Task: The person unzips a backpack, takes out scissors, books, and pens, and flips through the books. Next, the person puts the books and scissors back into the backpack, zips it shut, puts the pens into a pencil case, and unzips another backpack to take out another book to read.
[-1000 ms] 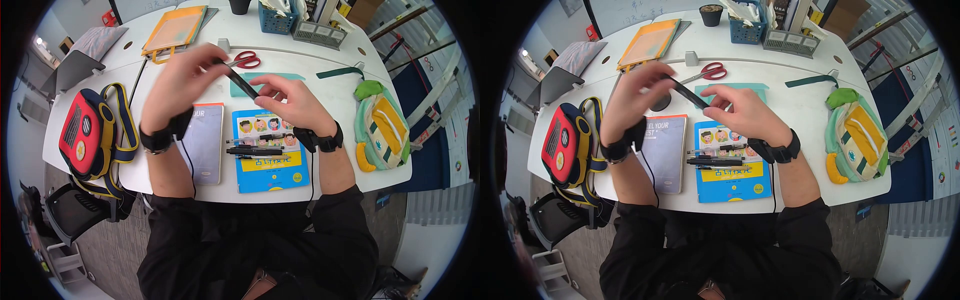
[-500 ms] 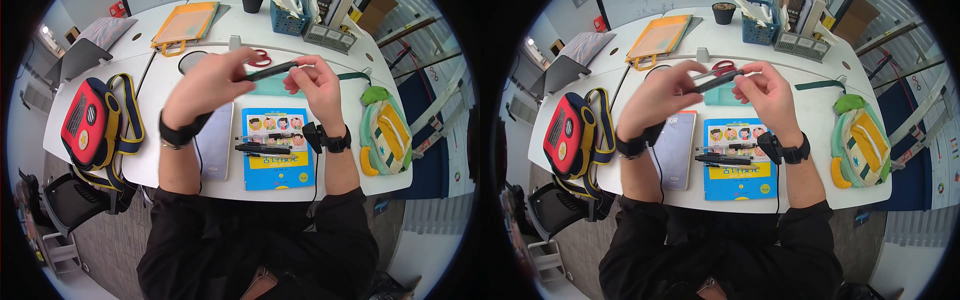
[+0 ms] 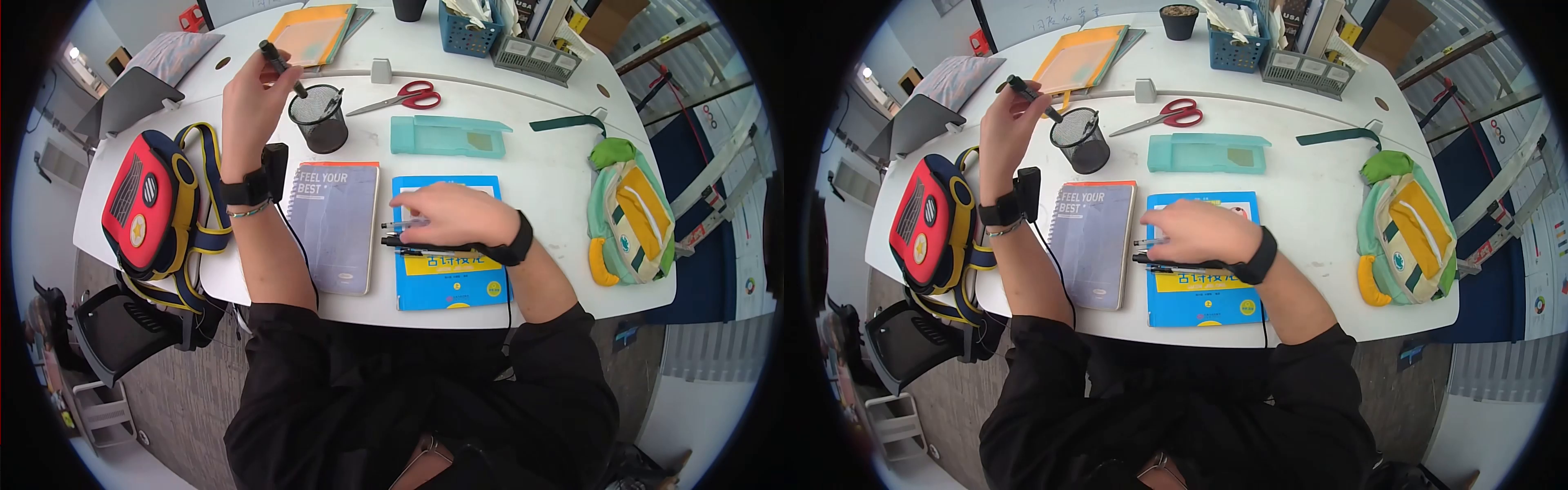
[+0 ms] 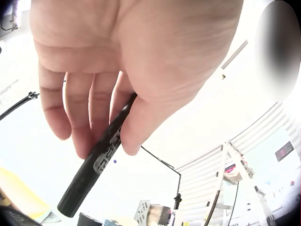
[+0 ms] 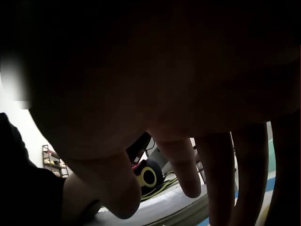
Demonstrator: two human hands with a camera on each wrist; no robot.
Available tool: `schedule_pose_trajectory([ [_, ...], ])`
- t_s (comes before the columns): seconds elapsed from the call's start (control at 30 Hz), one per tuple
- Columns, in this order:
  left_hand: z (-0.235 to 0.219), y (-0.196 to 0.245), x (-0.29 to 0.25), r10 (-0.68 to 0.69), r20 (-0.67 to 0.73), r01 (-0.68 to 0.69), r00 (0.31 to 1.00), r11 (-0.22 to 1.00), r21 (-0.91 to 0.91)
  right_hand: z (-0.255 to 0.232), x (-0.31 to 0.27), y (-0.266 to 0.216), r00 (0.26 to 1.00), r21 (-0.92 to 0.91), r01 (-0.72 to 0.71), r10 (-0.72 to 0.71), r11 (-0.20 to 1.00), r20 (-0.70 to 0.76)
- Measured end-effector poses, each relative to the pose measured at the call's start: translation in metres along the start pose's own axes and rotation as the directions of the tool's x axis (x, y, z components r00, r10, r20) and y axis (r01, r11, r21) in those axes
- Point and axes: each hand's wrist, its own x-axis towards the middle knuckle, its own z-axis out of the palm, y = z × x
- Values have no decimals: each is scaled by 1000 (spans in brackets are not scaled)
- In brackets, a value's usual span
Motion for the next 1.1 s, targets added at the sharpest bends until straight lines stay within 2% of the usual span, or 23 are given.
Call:
schedule_pose_trajectory([
  [0.03, 8, -10, 3, 5, 6, -5, 1000, 1000, 0, 7, 1, 1, 1000, 4, -3, 4, 1000, -5],
  [0.1, 27, -33, 2, -61, 37, 58, 997, 995, 77, 15, 5, 1, 1000, -101, -18, 18, 995, -5],
  [0.2, 42, -50, -3, -79, 93, 64, 992, 986, 151, 16, 8, 2, 997, -48, -7, 10, 999, 71],
  [0.37, 33, -31, -1, -69, 59, 60, 996, 988, 144, 19, 9, 5, 998, -33, -14, 16, 999, 57],
  [0.53, 19, -2, -6, -11, 158, -3, 987, 996, 86, 19, 10, 4, 999, 46, -20, 18, 999, 33],
  [0.63, 17, 18, -10, 28, 229, -36, 973, 999, 29, 18, 12, 5, 995, 67, -39, 33, 997, 97],
  [0.7, 18, 27, -13, 53, 267, -55, 962, 999, 1, 14, 10, 6, 999, 47, 13, -15, 999, 44],
  [0.83, 22, 45, -20, 100, 340, -97, 935, 995, -25, -11, 2, 4, 1000, 113, -10, 13, 994, -21],
  [0.9, 22, 55, -23, 112, 372, -100, 921, 994, -51, -26, -7, 3, 970, 292, 43, 30, 956, -241],
  [0.97, 23, 64, -26, 148, 463, -140, 874, 989, -52, -35, -12, 8, 960, 302, 80, 8, 950, -279],
  [1.03, 30, 67, -30, 197, 487, -169, 851, 980, -101, -36, -13, 14, 886, 570, 204, 98, 796, -453],
  [1.07, 34, 69, -32, 245, 508, -197, 826, 969, -148, -34, -10, 18, 842, 599, 311, 79, 738, -534],
  [1.1, 36, 74, -33, 249, 509, -198, 824, 968, -152, -35, -11, 19, 840, 598, 309, 82, 739, -536],
])
